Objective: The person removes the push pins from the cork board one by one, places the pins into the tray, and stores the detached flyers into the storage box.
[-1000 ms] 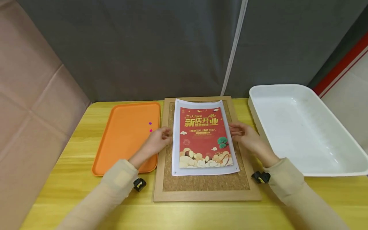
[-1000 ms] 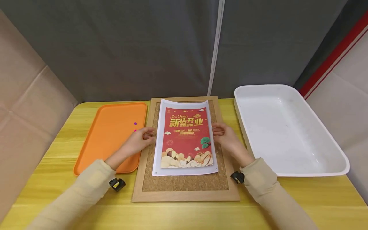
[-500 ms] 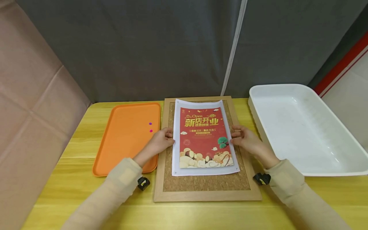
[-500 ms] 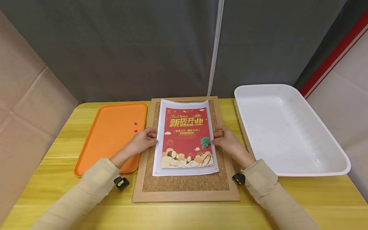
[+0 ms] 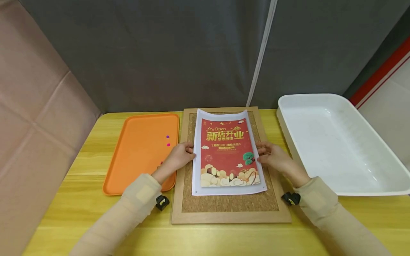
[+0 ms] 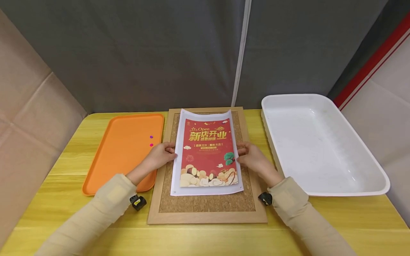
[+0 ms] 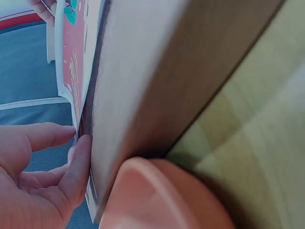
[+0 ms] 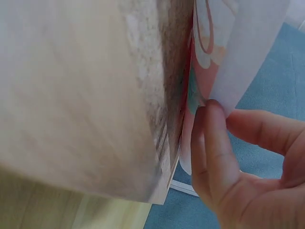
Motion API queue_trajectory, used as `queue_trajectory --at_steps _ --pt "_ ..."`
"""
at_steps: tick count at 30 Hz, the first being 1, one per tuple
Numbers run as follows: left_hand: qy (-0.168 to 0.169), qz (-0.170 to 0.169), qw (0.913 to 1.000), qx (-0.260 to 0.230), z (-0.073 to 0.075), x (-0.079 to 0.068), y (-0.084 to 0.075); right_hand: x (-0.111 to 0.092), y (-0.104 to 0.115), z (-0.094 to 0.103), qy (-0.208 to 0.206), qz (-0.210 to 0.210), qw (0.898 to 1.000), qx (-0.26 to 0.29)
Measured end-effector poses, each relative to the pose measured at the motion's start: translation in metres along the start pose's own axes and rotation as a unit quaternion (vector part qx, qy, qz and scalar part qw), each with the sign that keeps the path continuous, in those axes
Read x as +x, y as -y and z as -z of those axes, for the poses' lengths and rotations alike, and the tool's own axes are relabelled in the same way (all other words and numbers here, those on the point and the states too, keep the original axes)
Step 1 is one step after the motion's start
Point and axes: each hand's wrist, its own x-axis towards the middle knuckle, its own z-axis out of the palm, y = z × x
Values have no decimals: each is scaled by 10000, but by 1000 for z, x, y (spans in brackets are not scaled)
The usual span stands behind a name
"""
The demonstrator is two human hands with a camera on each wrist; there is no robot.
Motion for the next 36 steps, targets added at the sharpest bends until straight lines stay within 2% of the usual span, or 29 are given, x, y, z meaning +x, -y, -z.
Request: queue_trajectory --at_steps 8,14,20,26,31,36 --pt "-107 -63 9999 -77 -2 1 0 2 1 1 -157 -66 9998 94" --pt "-142 -3 9964 -835 -4 1 4 0 5 3 -499 36 9987 -19" --pt "-334 -178 9870 -1559 -4 2 4 -5 10 7 -868 296 9958 -76" --pt "-548 -350 9724 -2241 -2 2 -1 -9 15 16 -1112 524 9924 -20" --pt "-707 -333 9614 -2639 -1 0 -8 -14 19 24 -1188 475 9917 -100" --pt "-719 -286 9564 -2816 -2 1 -19 -21 20 35 -1257 480 9908 -171"
